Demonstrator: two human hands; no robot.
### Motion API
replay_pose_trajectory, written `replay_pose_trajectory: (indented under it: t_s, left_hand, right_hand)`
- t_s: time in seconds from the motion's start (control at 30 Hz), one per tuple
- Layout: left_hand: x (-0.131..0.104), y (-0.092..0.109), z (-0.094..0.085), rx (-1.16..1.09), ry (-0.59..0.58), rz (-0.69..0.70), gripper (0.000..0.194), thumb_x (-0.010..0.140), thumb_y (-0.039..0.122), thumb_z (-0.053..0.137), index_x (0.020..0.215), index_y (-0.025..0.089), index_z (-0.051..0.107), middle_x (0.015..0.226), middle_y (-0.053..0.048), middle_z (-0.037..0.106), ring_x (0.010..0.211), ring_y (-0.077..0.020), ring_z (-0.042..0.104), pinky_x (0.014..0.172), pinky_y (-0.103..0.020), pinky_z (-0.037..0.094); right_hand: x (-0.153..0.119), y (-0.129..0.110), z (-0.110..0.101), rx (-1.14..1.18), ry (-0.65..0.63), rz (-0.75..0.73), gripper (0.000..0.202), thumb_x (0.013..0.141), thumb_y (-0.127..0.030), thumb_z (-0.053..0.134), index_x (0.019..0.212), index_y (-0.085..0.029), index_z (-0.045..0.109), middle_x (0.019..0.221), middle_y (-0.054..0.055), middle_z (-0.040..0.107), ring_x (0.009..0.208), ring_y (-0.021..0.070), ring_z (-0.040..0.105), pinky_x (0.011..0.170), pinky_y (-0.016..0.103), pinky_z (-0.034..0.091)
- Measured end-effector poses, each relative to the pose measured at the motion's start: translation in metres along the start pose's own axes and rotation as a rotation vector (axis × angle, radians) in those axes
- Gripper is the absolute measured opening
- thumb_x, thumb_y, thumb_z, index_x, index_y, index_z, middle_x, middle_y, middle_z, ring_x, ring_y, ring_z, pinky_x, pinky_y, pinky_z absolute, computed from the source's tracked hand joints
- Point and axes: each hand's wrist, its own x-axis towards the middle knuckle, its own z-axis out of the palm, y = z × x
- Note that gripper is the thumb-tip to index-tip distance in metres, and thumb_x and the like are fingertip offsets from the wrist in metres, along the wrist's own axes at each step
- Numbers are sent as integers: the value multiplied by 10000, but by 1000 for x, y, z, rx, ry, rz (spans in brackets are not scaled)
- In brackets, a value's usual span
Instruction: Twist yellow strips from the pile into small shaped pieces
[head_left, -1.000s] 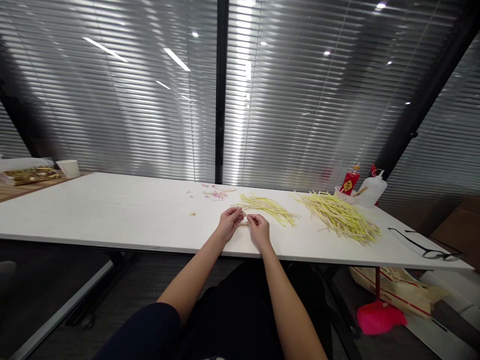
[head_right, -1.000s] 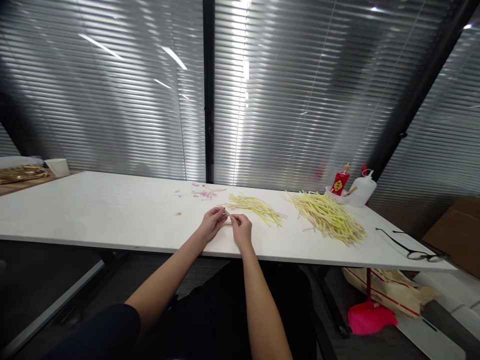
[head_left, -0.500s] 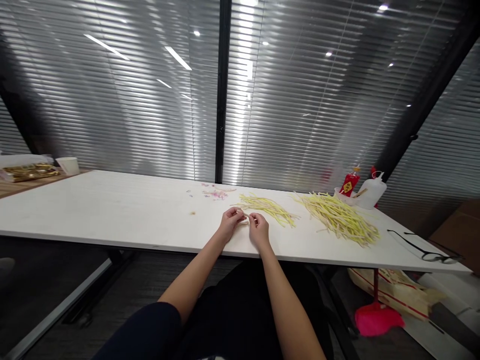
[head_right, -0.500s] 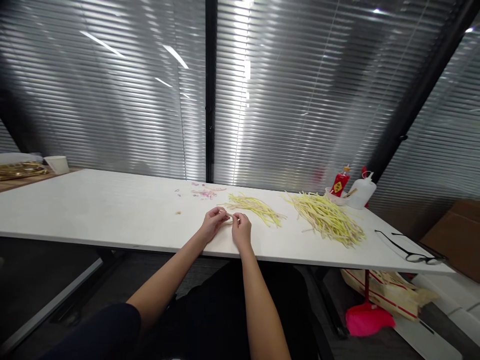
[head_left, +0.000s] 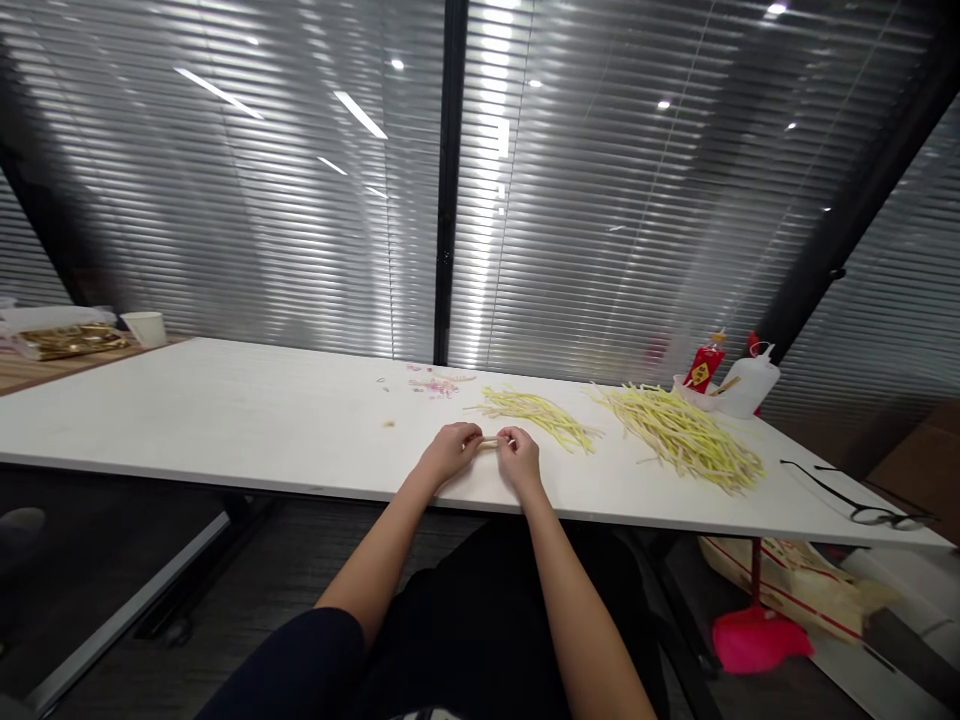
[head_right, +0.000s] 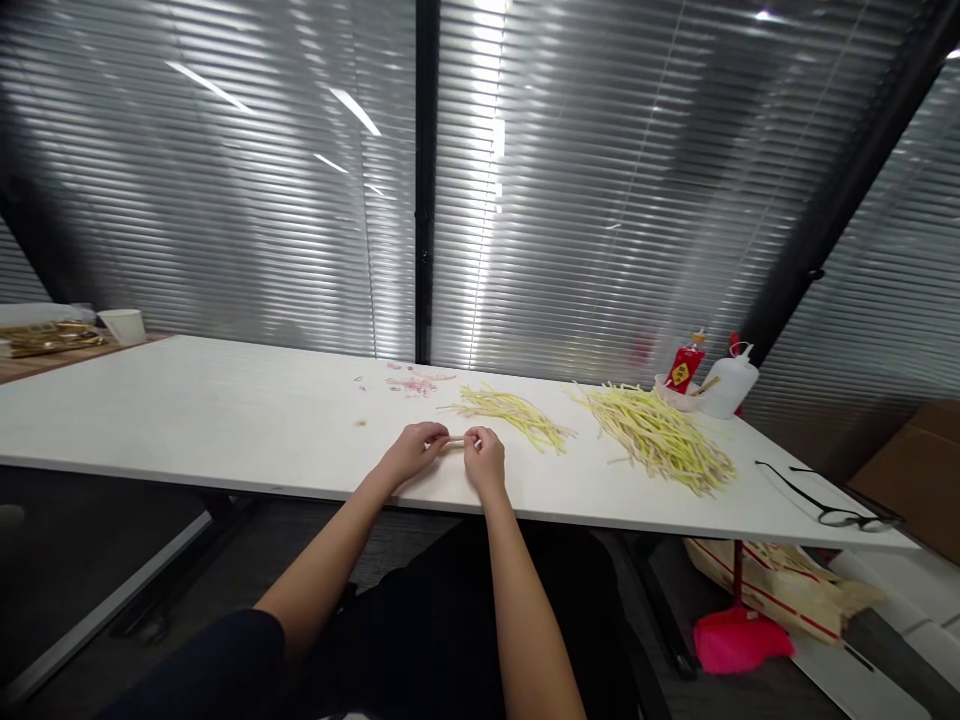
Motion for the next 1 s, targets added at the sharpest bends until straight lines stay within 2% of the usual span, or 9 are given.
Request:
replay_pose_trajectory:
  t_s: [0.1,0.23,0.4,0.63,0.8,1.0]
  left_hand:
    - [-3,-3,4,127,-61,36,248,887,250,420,881,173,656,822,-72,633,782,-171,587,718,-264,428]
    - [-8,-3,13,232,-70,46,282,911,243,366,930,180,640,834,-74,596,765,-170,579,717,-266,419]
    - [-9,-3,18,324,-67,70,212,880,235,432,957,191,625,868,-85,585,810,-199,568,720,-284,408]
    - [-9,-10,18,195,-24,44,237,885,230,426,990,201,637,861,-90,602,809,-212,570,719,-297,402]
    - [-10,-12,19,173,-25,57,263,890,239,425,1054,213,629,879,-85,622,834,-203,579,740,-285,399]
    - [-11,-13,20,192,-36,64,315,891,230,418,1145,219,604,874,-88,652,837,-204,595,761,-300,391]
  right_hand:
    - [0,0,0,0,15,29,174,763,-299,467,777,-197,607,775,34,622,669,176,534,644,282,421]
    - [0,2,0,42,37,95,194,754,-318,483,796,-196,628,779,36,638,649,176,543,632,282,434]
    - [0,7,2,114,70,167,210,741,-353,520,802,-197,648,757,35,645,629,175,552,591,274,442]
    - [-1,2,0,156,20,153,242,751,-388,538,832,-185,642,766,39,639,610,159,543,577,260,447]
    - [-2,-5,-1,195,-55,151,282,691,-413,642,854,-183,636,754,21,631,542,129,488,529,248,431]
    - [-3,-5,0,185,-74,101,255,697,-415,647,792,-180,676,788,51,667,610,159,547,588,274,453]
